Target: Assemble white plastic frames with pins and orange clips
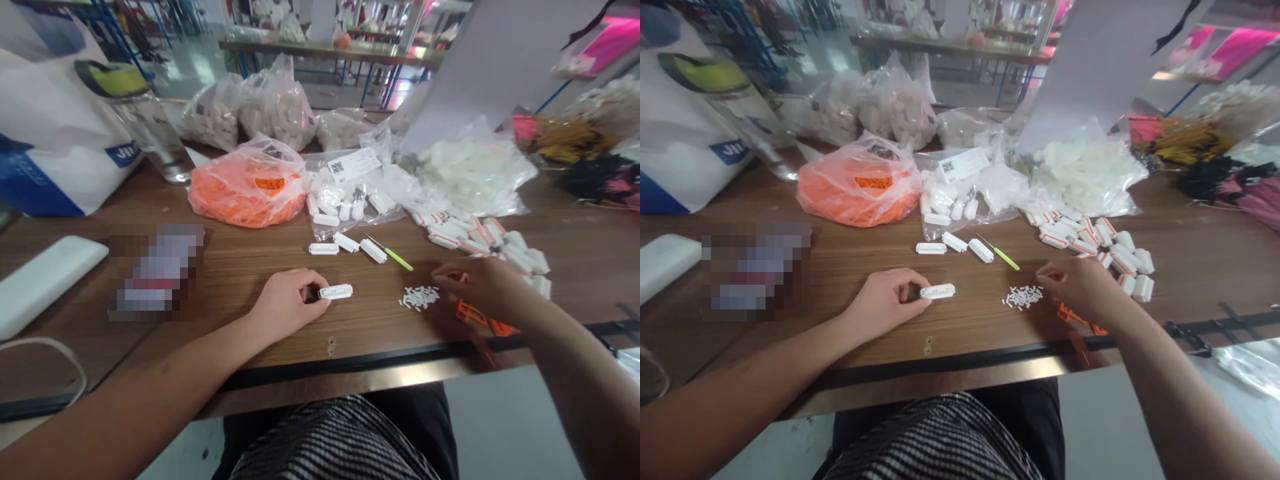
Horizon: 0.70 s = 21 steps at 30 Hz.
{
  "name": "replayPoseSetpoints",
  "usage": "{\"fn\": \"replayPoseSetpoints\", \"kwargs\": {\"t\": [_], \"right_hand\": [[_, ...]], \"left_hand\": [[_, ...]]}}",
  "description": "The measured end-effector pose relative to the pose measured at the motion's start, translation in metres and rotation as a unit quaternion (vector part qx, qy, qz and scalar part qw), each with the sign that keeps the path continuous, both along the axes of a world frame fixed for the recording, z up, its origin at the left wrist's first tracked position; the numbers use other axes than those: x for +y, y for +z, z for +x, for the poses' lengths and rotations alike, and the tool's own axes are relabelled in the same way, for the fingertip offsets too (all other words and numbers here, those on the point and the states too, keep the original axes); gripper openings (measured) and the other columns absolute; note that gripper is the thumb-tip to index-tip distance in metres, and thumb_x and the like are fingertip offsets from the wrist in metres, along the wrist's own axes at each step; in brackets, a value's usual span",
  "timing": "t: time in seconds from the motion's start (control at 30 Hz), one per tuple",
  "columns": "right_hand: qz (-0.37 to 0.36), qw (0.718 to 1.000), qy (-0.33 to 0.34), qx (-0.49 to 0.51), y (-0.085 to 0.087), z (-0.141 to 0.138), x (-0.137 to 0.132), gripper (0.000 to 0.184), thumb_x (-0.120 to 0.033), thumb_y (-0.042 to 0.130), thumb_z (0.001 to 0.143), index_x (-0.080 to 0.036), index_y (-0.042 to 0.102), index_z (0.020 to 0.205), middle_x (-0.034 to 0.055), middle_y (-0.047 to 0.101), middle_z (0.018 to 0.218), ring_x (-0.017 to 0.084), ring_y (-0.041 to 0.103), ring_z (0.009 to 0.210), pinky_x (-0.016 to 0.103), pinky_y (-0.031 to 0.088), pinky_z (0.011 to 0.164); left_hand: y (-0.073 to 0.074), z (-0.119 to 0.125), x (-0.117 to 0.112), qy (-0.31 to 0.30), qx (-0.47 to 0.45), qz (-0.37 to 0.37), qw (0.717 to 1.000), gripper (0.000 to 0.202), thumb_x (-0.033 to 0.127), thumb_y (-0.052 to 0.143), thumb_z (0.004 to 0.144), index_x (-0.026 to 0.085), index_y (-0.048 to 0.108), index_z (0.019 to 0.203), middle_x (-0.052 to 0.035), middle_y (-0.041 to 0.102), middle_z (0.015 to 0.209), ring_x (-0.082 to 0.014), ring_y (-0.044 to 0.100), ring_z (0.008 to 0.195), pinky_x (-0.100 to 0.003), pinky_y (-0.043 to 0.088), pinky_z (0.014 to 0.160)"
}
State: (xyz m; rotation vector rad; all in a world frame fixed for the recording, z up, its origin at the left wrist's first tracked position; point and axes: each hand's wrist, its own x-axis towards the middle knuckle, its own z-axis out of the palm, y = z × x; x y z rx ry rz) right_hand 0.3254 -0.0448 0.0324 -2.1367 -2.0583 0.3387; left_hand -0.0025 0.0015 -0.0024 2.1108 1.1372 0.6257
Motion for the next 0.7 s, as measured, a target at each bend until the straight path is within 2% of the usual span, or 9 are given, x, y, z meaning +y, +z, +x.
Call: {"fn": "replayPoseSetpoints", "kwargs": {"t": [0.1,0.27,0.4,0.5,0.6,0.7], "right_hand": [[-0.044,0.998,-0.046,0.009,0.000,0.016,-0.003,0.015,-0.030,0.063,0.075,-0.022,0.075,0.070,0.0060,0.074,0.067,0.022,0.066,0.062,0.032,0.045,0.058],[-0.065,0.997,-0.045,0.018,-0.002,0.007,-0.007,0.017,-0.031,0.061,0.076,-0.021,0.075,0.071,0.0066,0.074,0.068,0.023,0.067,0.064,0.033,0.047,0.060],[-0.019,0.998,0.044,-0.033,-0.002,0.003,-0.007,0.021,-0.028,0.054,0.078,-0.022,0.073,0.071,0.0064,0.072,0.069,0.022,0.065,0.065,0.034,0.044,0.060],[0.001,0.996,0.091,-0.022,-0.002,0.006,-0.008,0.025,-0.027,0.050,0.079,-0.022,0.074,0.075,0.0064,0.072,0.072,0.021,0.065,0.065,0.033,0.044,0.061],[0.000,0.999,0.035,0.012,-0.002,0.009,-0.012,0.026,-0.029,0.051,0.081,-0.021,0.077,0.082,0.0084,0.076,0.079,0.022,0.067,0.069,0.034,0.046,0.064],[-0.017,0.999,-0.032,0.014,-0.004,0.009,-0.015,0.023,-0.033,0.056,0.081,-0.023,0.077,0.078,0.0071,0.076,0.077,0.025,0.069,0.068,0.035,0.047,0.062]], "left_hand": [[0.000,0.000,0.001,-0.005,0.005,0.007,1.000,0.010,0.025,0.067,0.073,0.021,0.070,0.082,0.0063,0.049,0.055,-0.0097,0.045,0.051,-0.024,0.035,0.056],[0.001,0.000,0.001,-0.003,0.012,0.000,1.000,0.011,0.025,0.068,0.073,0.021,0.070,0.084,0.0060,0.050,0.055,-0.0098,0.045,0.051,-0.024,0.035,0.055],[0.000,-0.001,0.001,-0.009,0.013,0.004,1.000,0.011,0.024,0.068,0.074,0.021,0.070,0.084,0.0059,0.050,0.056,-0.0099,0.046,0.052,-0.024,0.036,0.056],[0.000,-0.001,0.002,-0.012,0.009,0.010,1.000,0.011,0.023,0.068,0.074,0.020,0.070,0.084,0.0055,0.052,0.058,-0.0096,0.046,0.052,-0.024,0.036,0.057],[0.000,-0.001,0.002,-0.011,0.007,0.008,1.000,0.011,0.023,0.068,0.073,0.020,0.070,0.084,0.0054,0.052,0.058,-0.0096,0.046,0.052,-0.024,0.036,0.056],[0.001,-0.001,0.002,-0.011,0.010,0.007,1.000,0.010,0.024,0.068,0.074,0.021,0.070,0.083,0.0056,0.051,0.057,-0.0100,0.046,0.052,-0.024,0.036,0.056]]}}
